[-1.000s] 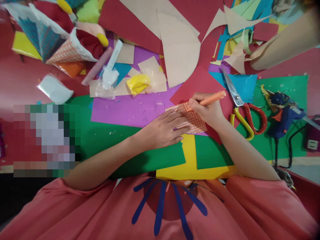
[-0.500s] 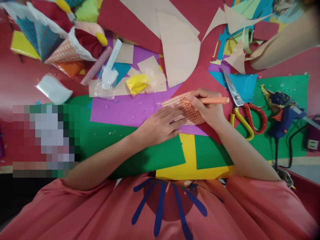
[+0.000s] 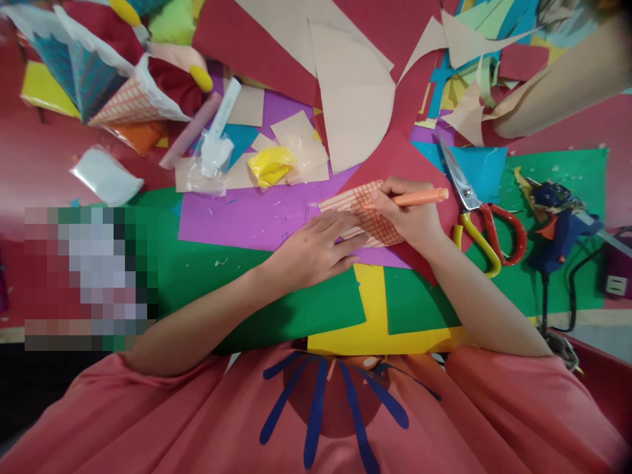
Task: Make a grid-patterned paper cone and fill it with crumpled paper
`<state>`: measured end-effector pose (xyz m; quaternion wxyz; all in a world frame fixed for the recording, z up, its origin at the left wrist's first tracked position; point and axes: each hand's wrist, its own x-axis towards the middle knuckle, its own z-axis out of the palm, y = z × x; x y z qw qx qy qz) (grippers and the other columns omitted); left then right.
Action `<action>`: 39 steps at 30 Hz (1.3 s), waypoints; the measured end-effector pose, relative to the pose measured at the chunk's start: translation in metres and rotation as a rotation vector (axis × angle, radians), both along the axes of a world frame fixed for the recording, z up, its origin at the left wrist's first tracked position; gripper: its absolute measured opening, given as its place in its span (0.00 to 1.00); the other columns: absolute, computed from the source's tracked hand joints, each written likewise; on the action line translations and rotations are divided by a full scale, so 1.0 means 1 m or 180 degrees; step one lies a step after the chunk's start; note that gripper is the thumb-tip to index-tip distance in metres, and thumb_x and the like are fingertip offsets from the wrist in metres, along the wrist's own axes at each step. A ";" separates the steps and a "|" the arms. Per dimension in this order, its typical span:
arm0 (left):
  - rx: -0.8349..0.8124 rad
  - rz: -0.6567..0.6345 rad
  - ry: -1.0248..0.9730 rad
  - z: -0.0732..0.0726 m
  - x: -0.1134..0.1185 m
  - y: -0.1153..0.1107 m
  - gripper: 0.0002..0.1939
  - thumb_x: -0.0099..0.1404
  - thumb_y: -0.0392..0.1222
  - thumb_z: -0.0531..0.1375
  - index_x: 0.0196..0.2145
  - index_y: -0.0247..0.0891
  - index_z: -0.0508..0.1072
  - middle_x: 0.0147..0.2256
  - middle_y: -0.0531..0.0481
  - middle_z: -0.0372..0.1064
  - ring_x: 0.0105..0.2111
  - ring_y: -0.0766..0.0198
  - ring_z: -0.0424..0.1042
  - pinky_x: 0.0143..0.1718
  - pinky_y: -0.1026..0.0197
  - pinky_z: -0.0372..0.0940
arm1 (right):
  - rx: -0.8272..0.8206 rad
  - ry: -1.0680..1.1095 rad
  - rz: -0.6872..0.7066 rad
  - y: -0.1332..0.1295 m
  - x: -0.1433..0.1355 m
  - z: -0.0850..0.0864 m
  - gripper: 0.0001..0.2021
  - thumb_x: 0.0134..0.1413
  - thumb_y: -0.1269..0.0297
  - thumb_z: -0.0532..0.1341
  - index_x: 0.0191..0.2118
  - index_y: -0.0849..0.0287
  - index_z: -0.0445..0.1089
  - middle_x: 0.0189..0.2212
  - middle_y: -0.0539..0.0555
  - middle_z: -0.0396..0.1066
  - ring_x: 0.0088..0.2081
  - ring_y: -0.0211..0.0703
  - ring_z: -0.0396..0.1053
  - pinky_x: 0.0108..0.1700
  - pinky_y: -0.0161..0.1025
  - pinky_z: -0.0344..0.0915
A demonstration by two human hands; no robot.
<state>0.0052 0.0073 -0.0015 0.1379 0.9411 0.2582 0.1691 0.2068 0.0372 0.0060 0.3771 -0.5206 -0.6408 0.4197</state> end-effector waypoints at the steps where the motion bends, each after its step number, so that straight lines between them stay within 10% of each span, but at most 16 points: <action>1: -0.0011 0.0008 0.0010 0.000 0.000 0.000 0.15 0.70 0.40 0.52 0.50 0.34 0.70 0.50 0.38 0.68 0.52 0.51 0.67 0.53 0.46 0.67 | -0.0010 0.0000 -0.0005 0.000 0.000 0.000 0.12 0.51 0.64 0.59 0.20 0.59 0.60 0.18 0.46 0.59 0.22 0.31 0.54 0.25 0.33 0.52; 15: 0.0183 0.0094 -0.0084 -0.002 -0.002 0.002 0.16 0.68 0.40 0.55 0.51 0.32 0.69 0.52 0.35 0.67 0.56 0.48 0.67 0.55 0.44 0.66 | 0.0218 0.0252 -0.0409 -0.003 0.004 -0.002 0.14 0.57 0.62 0.58 0.22 0.58 0.63 0.18 0.46 0.60 0.21 0.32 0.57 0.26 0.35 0.55; 39: 0.0137 0.0165 -0.0045 -0.002 -0.002 0.003 0.16 0.69 0.40 0.54 0.52 0.33 0.69 0.53 0.34 0.66 0.57 0.48 0.66 0.56 0.44 0.66 | -0.0060 0.0024 0.0109 0.001 0.000 0.000 0.15 0.50 0.71 0.55 0.18 0.58 0.50 0.16 0.44 0.50 0.20 0.29 0.49 0.24 0.33 0.46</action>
